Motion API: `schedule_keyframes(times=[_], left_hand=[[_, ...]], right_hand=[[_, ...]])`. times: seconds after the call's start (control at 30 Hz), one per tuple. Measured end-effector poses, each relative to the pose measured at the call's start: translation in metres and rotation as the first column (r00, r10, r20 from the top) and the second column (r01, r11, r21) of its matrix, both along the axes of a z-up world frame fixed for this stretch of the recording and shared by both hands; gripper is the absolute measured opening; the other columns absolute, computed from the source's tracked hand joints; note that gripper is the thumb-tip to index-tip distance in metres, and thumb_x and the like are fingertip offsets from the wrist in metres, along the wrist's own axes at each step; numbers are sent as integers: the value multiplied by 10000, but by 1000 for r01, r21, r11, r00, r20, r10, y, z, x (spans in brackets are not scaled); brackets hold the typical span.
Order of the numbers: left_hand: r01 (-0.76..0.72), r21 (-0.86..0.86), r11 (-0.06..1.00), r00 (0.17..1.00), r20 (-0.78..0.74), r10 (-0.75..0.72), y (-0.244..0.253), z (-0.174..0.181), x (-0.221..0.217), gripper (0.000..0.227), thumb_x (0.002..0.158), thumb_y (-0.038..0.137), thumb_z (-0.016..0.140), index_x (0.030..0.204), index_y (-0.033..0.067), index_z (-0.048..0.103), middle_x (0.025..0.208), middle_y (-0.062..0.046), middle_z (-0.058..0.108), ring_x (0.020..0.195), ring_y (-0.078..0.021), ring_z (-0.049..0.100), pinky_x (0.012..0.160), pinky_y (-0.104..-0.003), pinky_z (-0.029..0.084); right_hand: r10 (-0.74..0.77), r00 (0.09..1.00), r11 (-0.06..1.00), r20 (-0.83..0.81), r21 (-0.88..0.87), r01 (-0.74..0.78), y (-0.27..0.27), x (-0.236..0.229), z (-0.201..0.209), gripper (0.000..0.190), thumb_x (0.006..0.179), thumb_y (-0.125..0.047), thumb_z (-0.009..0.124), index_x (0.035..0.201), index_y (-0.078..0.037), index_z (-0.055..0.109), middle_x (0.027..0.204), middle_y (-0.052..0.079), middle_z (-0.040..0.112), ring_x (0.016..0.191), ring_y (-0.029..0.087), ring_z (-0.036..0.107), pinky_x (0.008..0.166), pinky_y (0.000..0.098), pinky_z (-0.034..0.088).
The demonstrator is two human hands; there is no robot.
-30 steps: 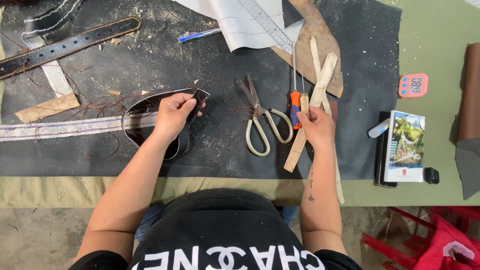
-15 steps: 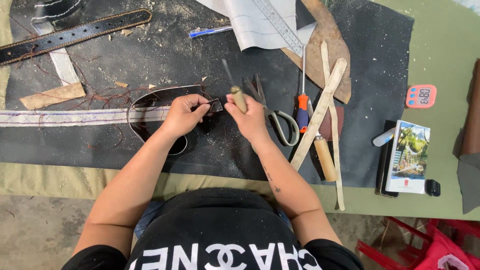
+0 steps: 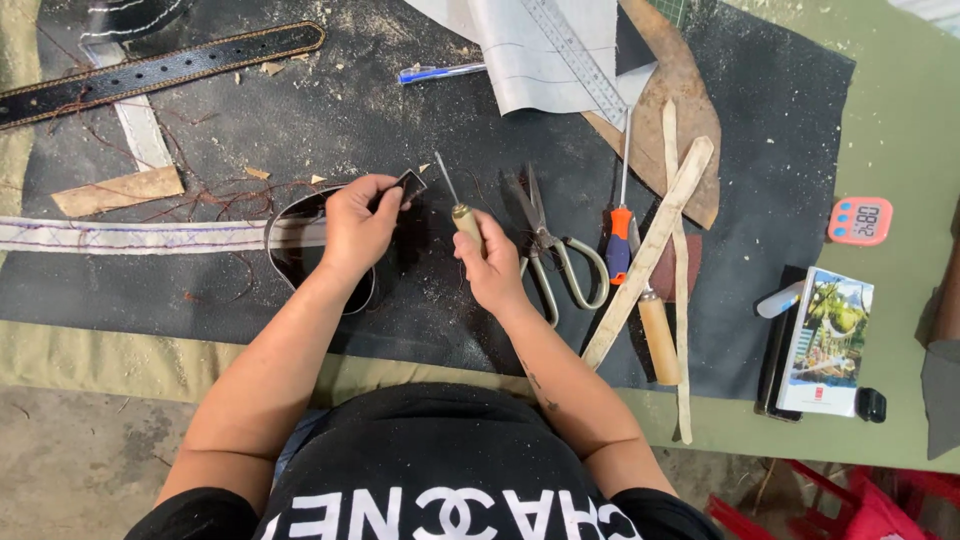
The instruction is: Using a hand awl to pierce and clear holes in a leather strap for assembly.
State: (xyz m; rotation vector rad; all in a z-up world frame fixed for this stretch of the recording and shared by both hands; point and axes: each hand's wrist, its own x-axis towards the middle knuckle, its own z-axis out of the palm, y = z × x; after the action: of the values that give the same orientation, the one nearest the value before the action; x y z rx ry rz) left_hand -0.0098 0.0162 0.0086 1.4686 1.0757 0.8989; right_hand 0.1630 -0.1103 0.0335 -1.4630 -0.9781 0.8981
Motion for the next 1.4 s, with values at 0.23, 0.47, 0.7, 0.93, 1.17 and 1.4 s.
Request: schedule_keyframes(times=[0.23,0.47,0.7,0.93,1.17,1.4], left_hand=[[1,61,998,1000,-4,-1,11,-1,-8,145,960,52,691,1071,36,783,720,-82,728,598,-114,673,606,-265,557],[-7,9,1000,1000,-13,7,6,16,-4,154,965,92,686,1077,60,787,620,-52,672,579,-100,641,601,-247,520],[-6,24,1000,999,-36,6,8,14,-6,146,966,106,683,1059,95,796,566,-52,649,572,-111,645,591,-243,506],[6,41,999,1000,-9,-6,6,16,-7,167,960,64,669,1075,29,785,680,-126,715,605,-156,683,599,-275,531],[25,49,998,1000,-1,-24,8,11,-7,185,958,62,672,1105,25,779,749,-133,732,618,-147,680,578,-270,535],[20,48,999,1000,8,-20,6,15,-7,202,956,52,671,1125,-11,762,767,-153,740,611,-153,680,573,-277,539]], right_hand=[[125,938,992,322,-7,-130,-6,-11,27,437,1001,-212,631,1409,-62,595,1083,232,733,958,350,728,809,447,600],[119,900,992,420,-16,-124,-5,-11,30,435,994,-258,650,1385,-68,638,1167,224,724,1093,410,685,923,470,564],[124,899,991,420,-12,-131,-7,-8,13,395,978,-245,670,1329,-64,684,1112,214,742,1036,401,704,866,447,580],[134,922,990,362,-20,-137,-10,-12,20,416,993,-242,636,1367,-61,655,1089,223,750,963,352,737,812,428,595],[151,923,988,354,-34,-149,-9,-14,28,426,1005,-248,596,1399,-88,628,786,126,761,811,288,754,738,399,591],[161,914,987,372,-37,-158,-9,-14,29,409,999,-239,602,1383,-103,636,761,109,762,805,275,758,728,390,588]])
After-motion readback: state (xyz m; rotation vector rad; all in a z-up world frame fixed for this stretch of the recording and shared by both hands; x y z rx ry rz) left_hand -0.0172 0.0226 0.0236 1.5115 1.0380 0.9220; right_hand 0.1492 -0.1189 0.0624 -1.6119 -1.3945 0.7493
